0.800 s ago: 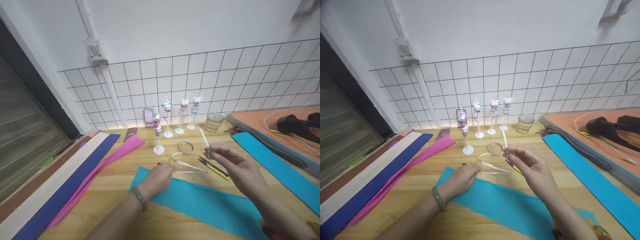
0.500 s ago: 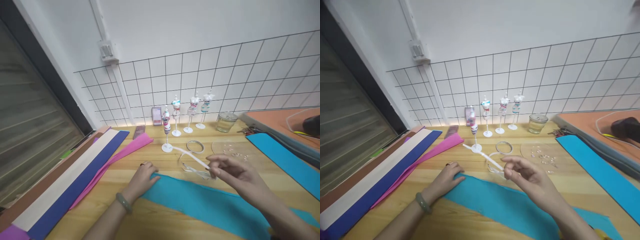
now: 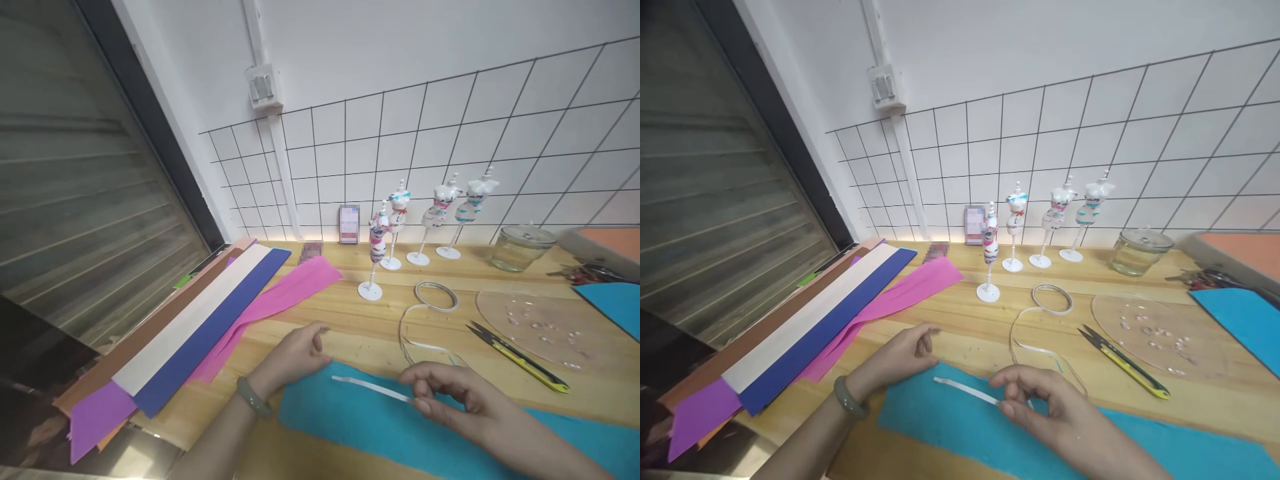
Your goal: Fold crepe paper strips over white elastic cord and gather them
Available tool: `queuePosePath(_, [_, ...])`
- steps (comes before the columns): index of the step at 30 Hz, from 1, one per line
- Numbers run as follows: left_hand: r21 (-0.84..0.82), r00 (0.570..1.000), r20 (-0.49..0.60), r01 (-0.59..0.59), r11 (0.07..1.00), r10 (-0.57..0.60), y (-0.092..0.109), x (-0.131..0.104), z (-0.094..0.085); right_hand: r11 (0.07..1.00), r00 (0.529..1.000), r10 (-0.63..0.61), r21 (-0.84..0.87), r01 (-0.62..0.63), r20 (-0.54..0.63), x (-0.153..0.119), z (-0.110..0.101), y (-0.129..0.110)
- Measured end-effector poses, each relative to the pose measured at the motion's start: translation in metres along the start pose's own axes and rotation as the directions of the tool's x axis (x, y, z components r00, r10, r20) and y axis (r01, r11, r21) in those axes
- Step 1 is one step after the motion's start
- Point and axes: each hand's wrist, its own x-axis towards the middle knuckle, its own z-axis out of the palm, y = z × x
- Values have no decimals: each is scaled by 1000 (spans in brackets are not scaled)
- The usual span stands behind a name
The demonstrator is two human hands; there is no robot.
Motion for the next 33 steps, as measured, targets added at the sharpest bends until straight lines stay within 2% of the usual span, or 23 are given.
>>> queuePosePath(2, [162,984,-140,-90,983,113,-1,-5,1,999,1000,4,36,-3,-13,2,2,6])
queuePosePath(4, [290,952,-193,-178,941,239,-1,-14,6,997,996,-1,81,8,-91,4,4,10])
queuePosePath(5, [316,942,-168,-227,921,290,0,-20,9,994,991,-5,109,20,-136,5,4,12])
queuePosePath(7, [317,929,-46,-334,887,366,3,-34,16,985,980,-17,167,51,-199,7,2,14])
queuePosePath(10, [304,908,149,-418,856,391,7,-51,26,971,982,-40,223,82,-187,10,-2,17])
queuePosePath(12, [315,907,215,-415,853,362,8,-54,31,969,983,-45,232,86,-178,11,-6,19])
queuePosePath(14, [328,911,236,-402,855,338,9,-49,36,969,980,-43,231,88,-192,10,-9,20])
queuePosePath(18, [328,912,231,-400,856,338,17,-28,45,971,978,-33,226,80,-208,5,-10,21])
queuePosePath(23, [279,901,222,-424,862,372,28,-12,49,972,945,-16,217,92,-328,-4,-2,9])
queuePosePath(27, [234,907,207,-411,881,367,26,-19,36,977,941,-34,187,102,-337,-9,-9,7])
queuePosePath(31, [234,931,153,-360,903,331,16,-40,26,968,869,-53,189,167,-492,-16,-34,17])
queuePosePath(33, [207,949,98,-314,927,300,10,-52,26,968,858,-105,147,204,-503,-21,-41,20])
